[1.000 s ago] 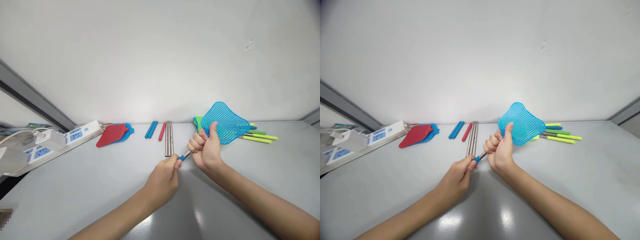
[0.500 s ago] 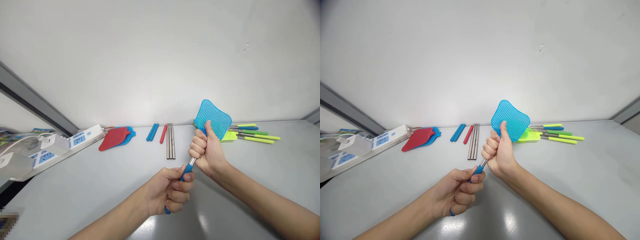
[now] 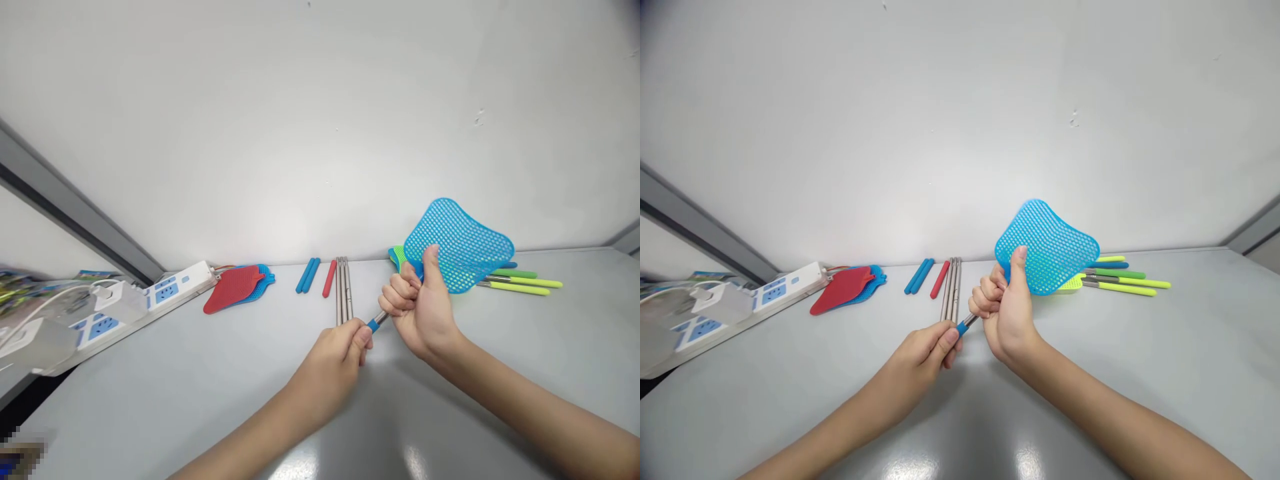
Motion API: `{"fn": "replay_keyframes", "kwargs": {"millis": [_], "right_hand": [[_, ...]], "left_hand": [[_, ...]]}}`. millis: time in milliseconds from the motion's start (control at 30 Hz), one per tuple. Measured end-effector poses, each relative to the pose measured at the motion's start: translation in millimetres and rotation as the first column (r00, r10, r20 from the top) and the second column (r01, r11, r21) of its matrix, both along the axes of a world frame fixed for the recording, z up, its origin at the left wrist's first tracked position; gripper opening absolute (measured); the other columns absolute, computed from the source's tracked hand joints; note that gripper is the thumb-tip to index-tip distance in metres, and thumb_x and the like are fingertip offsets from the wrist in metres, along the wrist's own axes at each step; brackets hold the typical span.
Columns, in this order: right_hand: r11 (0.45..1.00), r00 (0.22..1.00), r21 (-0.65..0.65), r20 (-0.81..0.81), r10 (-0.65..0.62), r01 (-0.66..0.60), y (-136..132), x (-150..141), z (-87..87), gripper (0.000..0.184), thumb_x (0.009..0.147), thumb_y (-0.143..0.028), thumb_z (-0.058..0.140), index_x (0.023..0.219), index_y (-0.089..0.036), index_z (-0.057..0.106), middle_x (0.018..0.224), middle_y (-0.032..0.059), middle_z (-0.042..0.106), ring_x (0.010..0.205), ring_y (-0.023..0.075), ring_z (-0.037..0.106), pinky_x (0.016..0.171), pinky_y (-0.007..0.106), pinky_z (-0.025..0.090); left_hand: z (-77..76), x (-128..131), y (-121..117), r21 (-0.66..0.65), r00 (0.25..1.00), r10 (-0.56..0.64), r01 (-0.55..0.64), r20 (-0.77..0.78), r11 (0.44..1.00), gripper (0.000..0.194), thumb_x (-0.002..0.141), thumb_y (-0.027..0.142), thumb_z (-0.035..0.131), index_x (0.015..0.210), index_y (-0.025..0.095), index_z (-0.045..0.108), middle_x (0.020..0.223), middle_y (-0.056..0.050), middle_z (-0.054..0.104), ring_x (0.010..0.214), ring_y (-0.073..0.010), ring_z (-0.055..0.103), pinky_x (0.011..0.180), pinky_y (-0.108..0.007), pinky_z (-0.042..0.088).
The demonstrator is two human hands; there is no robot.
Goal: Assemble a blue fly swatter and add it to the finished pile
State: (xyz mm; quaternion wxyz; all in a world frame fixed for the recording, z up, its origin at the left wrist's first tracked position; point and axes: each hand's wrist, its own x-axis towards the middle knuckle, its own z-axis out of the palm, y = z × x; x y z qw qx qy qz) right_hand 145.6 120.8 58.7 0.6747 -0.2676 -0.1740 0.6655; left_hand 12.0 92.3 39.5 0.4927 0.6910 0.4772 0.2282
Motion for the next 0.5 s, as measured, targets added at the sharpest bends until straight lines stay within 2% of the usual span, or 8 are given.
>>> {"fn": "replay_keyframes", "kwargs": {"millis": [67,100,233,500], "right_hand": [[0.999,0.999,-0.004,-0.011,-0.042,0.042,0,-2,-2.7,0.051,0.071,-0.062,0.034,0.048,-0.018,0.019,0.039,-0.0087,0.009,0.032,0.0046,0.009,0.031,0.02,0.011],[0.999,0.998,-0.007,-0.013,-0.053,0.053,0,-3,-3.8,0.052,0.071,-0.062,0.034,0.048,-0.018,0.019,0.039,-0.0087,0.01,0.032,0.0046,0.009,0.031,0.02,0.011],[0.998,0.998,0.0,-0.009,-0.06,0.06,-1,-5,-8.3,0.052,0.07,-0.063,0.034,0.048,-0.018,0.019,0.038,-0.0089,0.01,0.032,0.0045,0.01,0.031,0.021,0.011],[0.999,0.998,-0.034,-0.037,-0.041,0.04,-1,-6,-13.2,0.051,0.07,-0.061,0.036,0.048,-0.018,0.018,0.039,-0.0089,0.01,0.032,0.0049,0.009,0.031,0.021,0.011]], "left_hand": [[2.6,-1,-1,0.119,0.996,0.038,-0.028,-0.084,0.993,0.032,0.083,0.038,0.027,0.061,0.018,0.04,0.055,0.003,0.038,0.055,-0.0106,0.035,0.053,-0.023,0.026],[3.9,-2,-2,0.137,0.994,0.04,-0.026,-0.1,0.99,0.032,0.083,0.038,0.027,0.061,0.019,0.04,0.054,0.003,0.037,0.053,-0.0109,0.034,0.052,-0.023,0.024],[6.0,-4,-3,0.117,0.995,0.012,0.0,-0.099,0.993,0.031,0.082,0.037,0.026,0.06,0.019,0.039,0.052,0.004,0.034,0.05,-0.0116,0.031,0.05,-0.024,0.021],[2.1,-5,-4,0.102,0.99,0.019,-0.005,-0.14,0.995,0.031,0.083,0.038,0.025,0.062,0.02,0.04,0.055,0.003,0.037,0.055,-0.0125,0.035,0.053,-0.023,0.025]]}}
